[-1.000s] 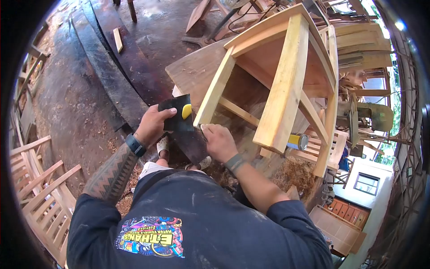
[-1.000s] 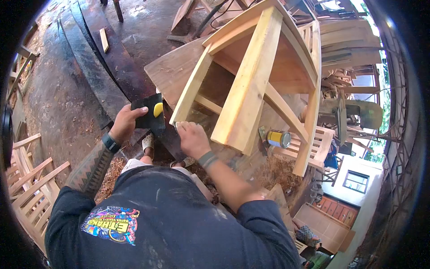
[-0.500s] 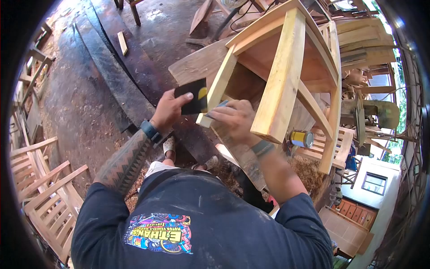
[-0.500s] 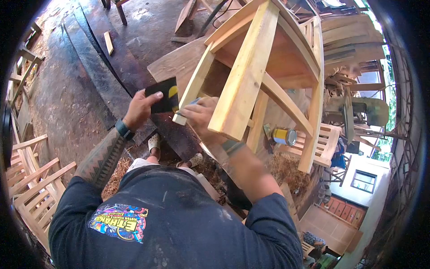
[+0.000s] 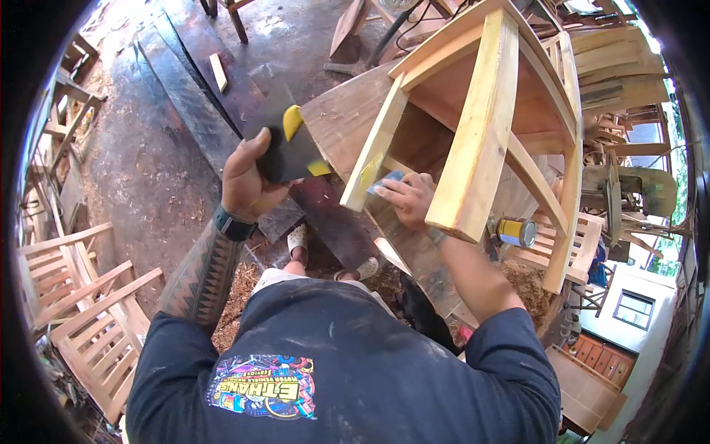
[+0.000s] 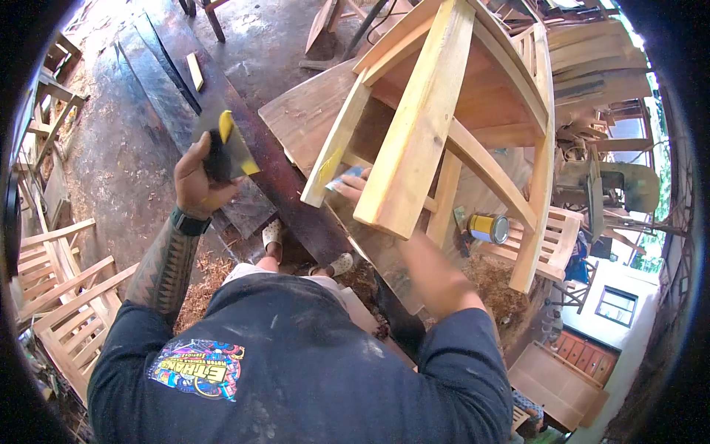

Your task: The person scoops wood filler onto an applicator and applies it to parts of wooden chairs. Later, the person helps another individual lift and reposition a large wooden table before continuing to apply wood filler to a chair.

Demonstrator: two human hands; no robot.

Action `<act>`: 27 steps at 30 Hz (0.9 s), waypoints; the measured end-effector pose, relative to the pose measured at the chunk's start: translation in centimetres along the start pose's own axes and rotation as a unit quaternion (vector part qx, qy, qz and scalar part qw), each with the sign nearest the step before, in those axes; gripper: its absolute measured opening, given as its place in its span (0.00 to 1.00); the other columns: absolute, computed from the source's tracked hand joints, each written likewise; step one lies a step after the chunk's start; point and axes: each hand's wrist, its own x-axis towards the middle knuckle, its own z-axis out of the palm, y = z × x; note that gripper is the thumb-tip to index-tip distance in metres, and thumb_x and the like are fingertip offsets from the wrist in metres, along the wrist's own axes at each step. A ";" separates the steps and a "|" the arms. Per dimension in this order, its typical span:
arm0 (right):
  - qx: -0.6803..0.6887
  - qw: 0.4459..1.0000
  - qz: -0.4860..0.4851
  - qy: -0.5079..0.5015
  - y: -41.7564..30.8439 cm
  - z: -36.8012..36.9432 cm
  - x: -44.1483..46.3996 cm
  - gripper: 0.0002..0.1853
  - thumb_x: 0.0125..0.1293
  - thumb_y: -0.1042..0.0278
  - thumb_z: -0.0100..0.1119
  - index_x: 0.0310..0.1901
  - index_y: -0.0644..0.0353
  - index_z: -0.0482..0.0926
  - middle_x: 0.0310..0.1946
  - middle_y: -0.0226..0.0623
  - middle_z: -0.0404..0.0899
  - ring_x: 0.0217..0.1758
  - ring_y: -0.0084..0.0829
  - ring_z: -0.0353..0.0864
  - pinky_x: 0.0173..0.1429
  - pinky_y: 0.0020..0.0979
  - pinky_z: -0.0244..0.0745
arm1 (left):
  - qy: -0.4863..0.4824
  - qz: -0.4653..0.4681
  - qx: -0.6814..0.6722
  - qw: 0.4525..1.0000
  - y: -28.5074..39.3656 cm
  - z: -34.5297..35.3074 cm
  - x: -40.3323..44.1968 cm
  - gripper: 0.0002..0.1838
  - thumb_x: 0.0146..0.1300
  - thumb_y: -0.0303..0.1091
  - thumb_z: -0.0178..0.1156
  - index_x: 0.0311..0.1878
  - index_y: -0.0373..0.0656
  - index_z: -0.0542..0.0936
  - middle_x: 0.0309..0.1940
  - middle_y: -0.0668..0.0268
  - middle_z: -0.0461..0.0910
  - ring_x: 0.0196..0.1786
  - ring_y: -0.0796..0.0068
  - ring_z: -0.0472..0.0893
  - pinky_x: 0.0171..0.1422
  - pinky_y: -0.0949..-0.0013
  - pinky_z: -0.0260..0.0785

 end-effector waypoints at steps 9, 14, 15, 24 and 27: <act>0.044 0.970 0.236 0.032 0.8 2.8 7.0 0.15 0.64 0.70 0.54 0.48 0.55 0.87 0.45 0.41 0.82 0.48 0.48 0.81 0.53 0.47 0.78 | -0.122 0.038 -0.046 0.991 2.2 3.3 0.9 0.24 0.77 0.44 0.55 0.65 0.35 0.76 0.55 0.53 0.84 0.56 0.56 0.85 0.61 0.51 0.78; 0.045 0.972 0.230 -0.016 -6.0 2.7 5.0 0.19 0.59 0.68 0.57 0.52 0.57 0.85 0.46 0.41 0.81 0.51 0.47 0.81 0.55 0.47 0.77 | -0.157 0.004 -0.080 0.984 2.0 2.1 1.8 0.19 0.76 0.33 0.56 0.65 0.33 0.75 0.60 0.53 0.83 0.60 0.57 0.85 0.68 0.51 0.78; 0.052 0.972 0.229 -0.021 -7.3 2.4 4.6 0.19 0.59 0.68 0.57 0.52 0.57 0.85 0.46 0.40 0.81 0.51 0.46 0.80 0.55 0.47 0.76 | -0.144 0.007 -0.080 0.986 1.8 2.2 1.8 0.19 0.76 0.33 0.56 0.65 0.33 0.75 0.59 0.53 0.83 0.60 0.57 0.85 0.68 0.51 0.78; 0.046 0.975 0.219 -0.006 -13.7 1.4 2.1 0.21 0.62 0.67 0.56 0.57 0.57 0.82 0.47 0.36 0.79 0.52 0.40 0.77 0.53 0.43 0.71 | -0.107 -0.013 -0.042 0.993 2.1 0.9 2.2 0.20 0.76 0.40 0.56 0.62 0.36 0.79 0.55 0.55 0.86 0.56 0.58 0.87 0.63 0.50 0.79; 0.038 0.975 0.218 0.000 -14.2 1.4 1.6 0.21 0.62 0.67 0.56 0.58 0.56 0.82 0.48 0.34 0.79 0.52 0.38 0.77 0.54 0.41 0.70 | -0.085 -0.028 -0.047 0.995 2.2 0.8 2.5 0.19 0.76 0.40 0.57 0.60 0.36 0.80 0.53 0.56 0.87 0.53 0.59 0.88 0.58 0.53 0.82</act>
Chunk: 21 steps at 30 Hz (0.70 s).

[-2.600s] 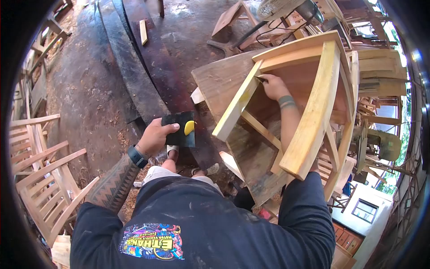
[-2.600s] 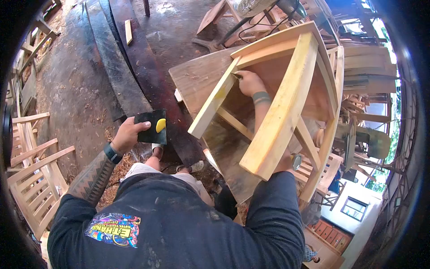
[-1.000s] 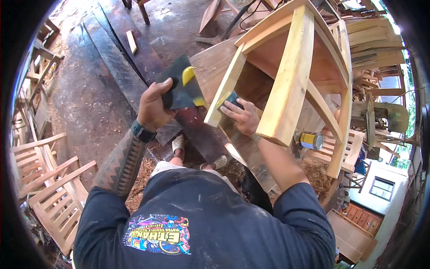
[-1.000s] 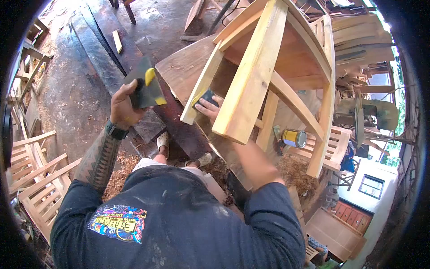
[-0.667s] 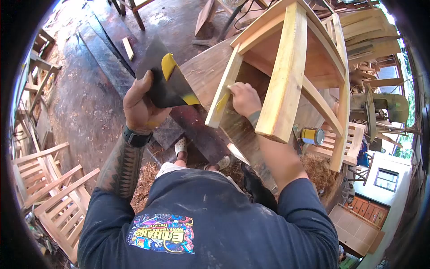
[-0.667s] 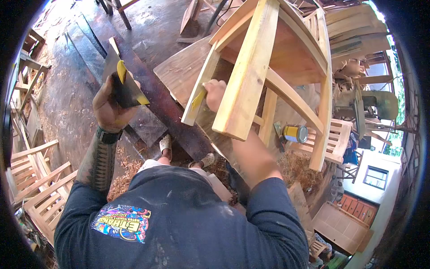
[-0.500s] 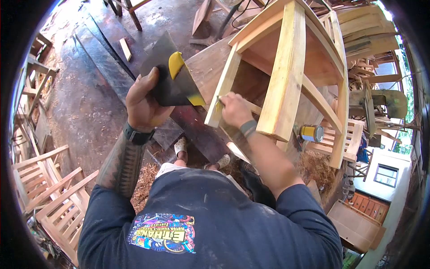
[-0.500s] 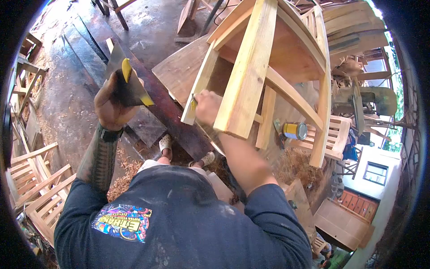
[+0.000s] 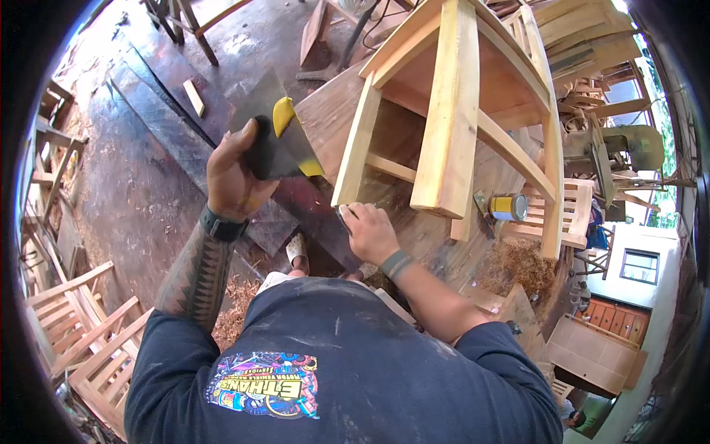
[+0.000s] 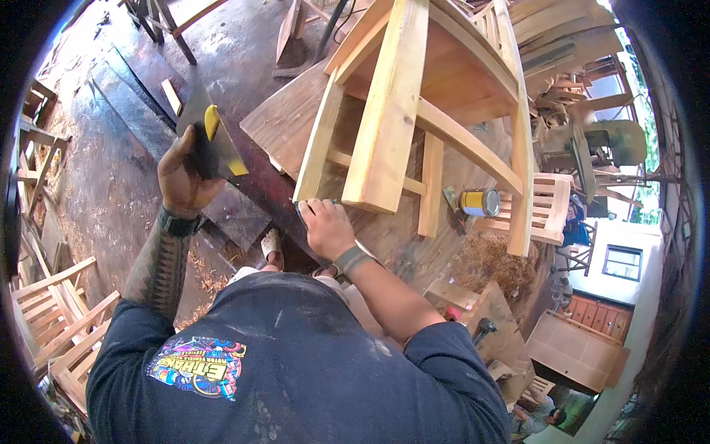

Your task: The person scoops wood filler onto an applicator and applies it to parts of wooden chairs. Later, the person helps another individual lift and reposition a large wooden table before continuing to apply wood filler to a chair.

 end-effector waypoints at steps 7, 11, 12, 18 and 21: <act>0.118 0.993 0.023 -0.020 6.0 -0.4 1.3 0.22 0.62 0.72 0.60 0.58 0.58 0.84 0.49 0.42 0.86 0.54 0.46 0.83 0.61 0.43 0.77 | 0.008 -0.017 0.063 0.998 -0.2 0.6 -0.7 0.18 0.75 0.41 0.58 0.58 0.36 0.80 0.49 0.57 0.87 0.46 0.62 0.89 0.47 0.60 0.84; 0.537 0.809 0.226 0.079 16.1 7.9 2.6 0.19 0.73 0.65 0.55 0.62 0.55 0.81 0.54 0.40 0.86 0.54 0.42 0.86 0.62 0.42 0.81 | 0.019 -0.023 0.075 0.997 -0.6 0.7 -0.9 0.18 0.74 0.38 0.59 0.57 0.34 0.80 0.49 0.57 0.87 0.47 0.62 0.89 0.51 0.59 0.84; 0.626 0.731 0.261 0.079 16.8 8.7 2.5 0.18 0.76 0.63 0.53 0.63 0.54 0.80 0.56 0.39 0.85 0.55 0.41 0.87 0.62 0.42 0.82 | 0.028 -0.016 0.074 0.997 -0.8 1.0 -1.1 0.17 0.74 0.37 0.60 0.57 0.33 0.80 0.49 0.57 0.87 0.48 0.62 0.89 0.54 0.58 0.84; 0.492 0.827 0.272 0.030 12.0 6.4 1.2 0.20 0.70 0.68 0.64 0.62 0.62 0.82 0.57 0.40 0.84 0.58 0.31 0.82 0.66 0.33 0.76 | 0.060 -0.030 0.091 0.994 -0.8 0.3 -1.9 0.17 0.73 0.36 0.61 0.58 0.34 0.80 0.50 0.57 0.87 0.47 0.62 0.90 0.51 0.61 0.84; 0.338 0.912 0.221 -0.076 9.6 6.4 -1.7 0.19 0.70 0.68 0.62 0.61 0.59 0.83 0.56 0.42 0.85 0.60 0.35 0.83 0.67 0.35 0.76 | 0.046 -0.030 0.093 0.994 -0.7 -0.3 -1.9 0.17 0.73 0.36 0.60 0.57 0.34 0.80 0.48 0.58 0.87 0.45 0.62 0.90 0.48 0.61 0.85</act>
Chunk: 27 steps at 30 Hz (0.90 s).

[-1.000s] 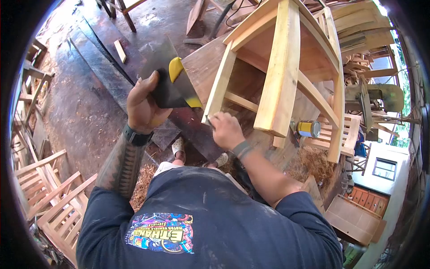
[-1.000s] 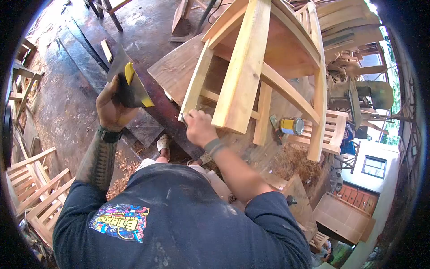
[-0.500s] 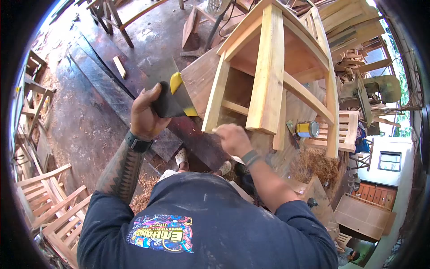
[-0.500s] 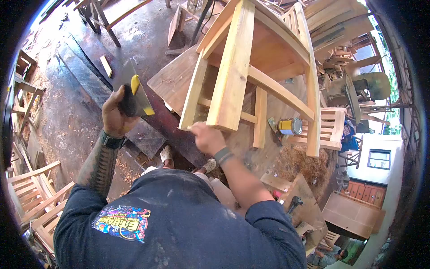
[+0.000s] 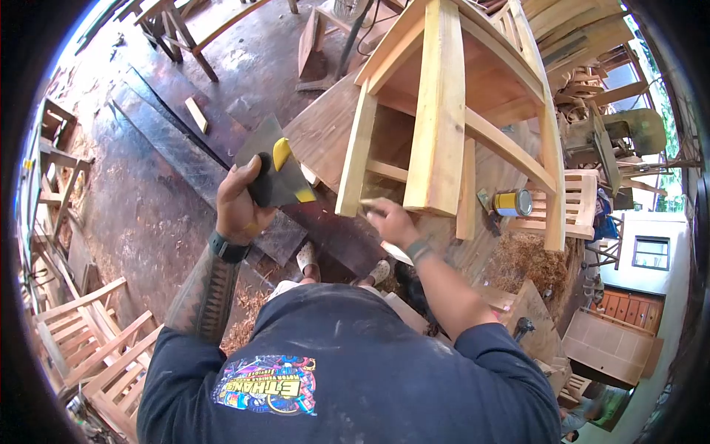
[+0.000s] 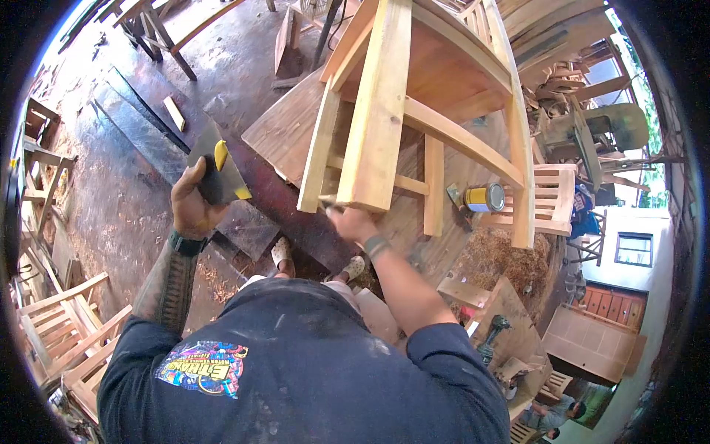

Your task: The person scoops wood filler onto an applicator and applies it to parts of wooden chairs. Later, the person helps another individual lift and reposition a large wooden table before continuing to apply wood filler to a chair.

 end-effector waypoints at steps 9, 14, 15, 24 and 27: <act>-0.156 0.972 -0.130 0.122 -4.5 -3.1 3.2 0.17 0.70 0.70 0.58 0.58 0.56 0.84 0.54 0.49 0.85 0.58 0.50 0.84 0.68 0.43 0.76 | 0.020 -0.025 -0.008 0.999 -0.4 0.8 1.0 0.16 0.73 0.35 0.61 0.55 0.33 0.82 0.47 0.56 0.88 0.45 0.61 0.90 0.49 0.60 0.85; -0.155 0.976 -0.137 0.066 -7.9 -0.8 -1.3 0.15 0.68 0.72 0.57 0.55 0.61 0.84 0.52 0.49 0.85 0.56 0.53 0.83 0.63 0.45 0.79 | 0.004 -0.029 -0.010 1.000 -0.7 1.9 0.7 0.18 0.74 0.37 0.59 0.59 0.35 0.78 0.50 0.57 0.86 0.49 0.60 0.89 0.55 0.56 0.84; -0.138 0.980 -0.140 0.044 -8.8 -0.3 -3.2 0.15 0.68 0.72 0.57 0.54 0.61 0.84 0.51 0.48 0.85 0.55 0.53 0.83 0.62 0.46 0.79 | 0.001 -0.027 -0.005 1.000 -0.6 1.7 0.5 0.19 0.74 0.38 0.59 0.61 0.36 0.77 0.51 0.58 0.86 0.50 0.60 0.89 0.57 0.54 0.83; -0.473 0.870 -0.137 -0.025 -16.0 -2.4 2.9 0.12 0.62 0.66 0.55 0.39 0.52 0.90 0.38 0.35 0.88 0.44 0.42 0.87 0.48 0.44 0.80 | 0.031 -0.021 0.039 0.999 -1.0 1.3 0.3 0.19 0.72 0.39 0.60 0.60 0.36 0.77 0.46 0.57 0.86 0.44 0.61 0.90 0.47 0.58 0.86; -0.465 0.857 -0.183 -0.122 -17.1 -0.8 2.3 0.10 0.59 0.66 0.58 0.37 0.49 0.90 0.36 0.35 0.90 0.42 0.42 0.90 0.44 0.46 0.82 | 0.002 -0.032 0.049 0.998 -0.5 1.0 0.3 0.18 0.72 0.37 0.61 0.58 0.35 0.79 0.47 0.58 0.87 0.45 0.63 0.89 0.49 0.60 0.85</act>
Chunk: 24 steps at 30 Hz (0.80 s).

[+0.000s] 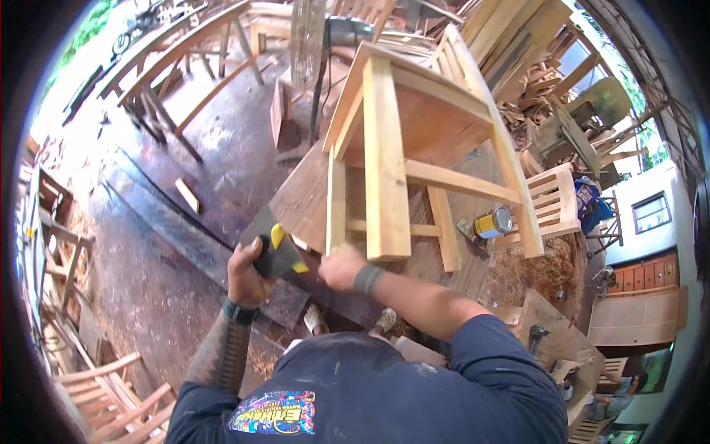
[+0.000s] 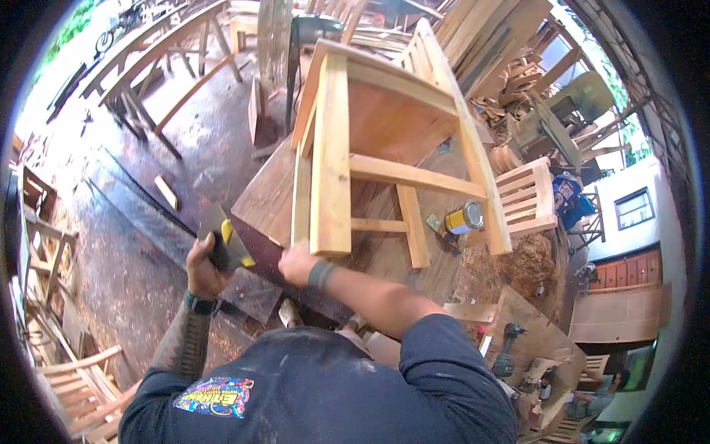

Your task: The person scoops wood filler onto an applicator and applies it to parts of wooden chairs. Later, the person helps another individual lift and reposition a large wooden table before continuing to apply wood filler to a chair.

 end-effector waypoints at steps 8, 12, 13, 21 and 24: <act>0.392 0.910 0.071 0.113 3.8 0.3 -11.2 0.15 0.69 0.63 0.61 0.54 0.53 0.88 0.52 0.44 0.87 0.57 0.44 0.85 0.61 0.40 0.79 | 0.100 -0.077 0.050 0.991 -4.5 -0.5 0.1 0.14 0.73 0.35 0.59 0.52 0.36 0.81 0.44 0.60 0.87 0.43 0.61 0.89 0.54 0.56 0.84; 0.429 0.846 0.195 0.249 4.9 0.0 -19.0 0.16 0.71 0.66 0.62 0.58 0.55 0.86 0.57 0.42 0.86 0.62 0.39 0.84 0.66 0.36 0.76 | 0.024 -0.243 0.062 0.968 -10.5 -0.7 -0.8 0.20 0.71 0.35 0.62 0.60 0.32 0.79 0.51 0.55 0.87 0.48 0.59 0.89 0.58 0.55 0.84; 0.463 0.819 0.187 0.282 4.6 -1.1 -20.8 0.16 0.71 0.69 0.62 0.59 0.57 0.85 0.58 0.41 0.86 0.63 0.36 0.83 0.67 0.35 0.76 | 0.003 -0.268 0.068 0.961 -12.1 0.3 -0.9 0.21 0.71 0.34 0.62 0.62 0.32 0.78 0.52 0.54 0.86 0.50 0.58 0.89 0.58 0.55 0.84; 0.546 0.577 0.051 0.605 5.0 -4.9 -28.5 0.24 0.82 0.76 0.44 0.76 0.59 0.65 0.69 0.44 0.75 0.71 0.39 0.77 0.72 0.39 0.75 | -0.128 -0.321 0.016 0.938 -17.9 16.6 1.3 0.22 0.77 0.40 0.59 0.68 0.42 0.74 0.58 0.61 0.83 0.54 0.64 0.86 0.58 0.54 0.81; 0.517 0.595 0.031 0.615 5.8 -5.1 -29.7 0.25 0.84 0.69 0.45 0.77 0.68 0.60 0.74 0.52 0.67 0.73 0.42 0.75 0.76 0.43 0.69 | -0.173 -0.302 -0.032 0.937 -17.7 23.7 1.5 0.21 0.79 0.45 0.55 0.68 0.47 0.74 0.58 0.65 0.82 0.56 0.66 0.84 0.54 0.58 0.80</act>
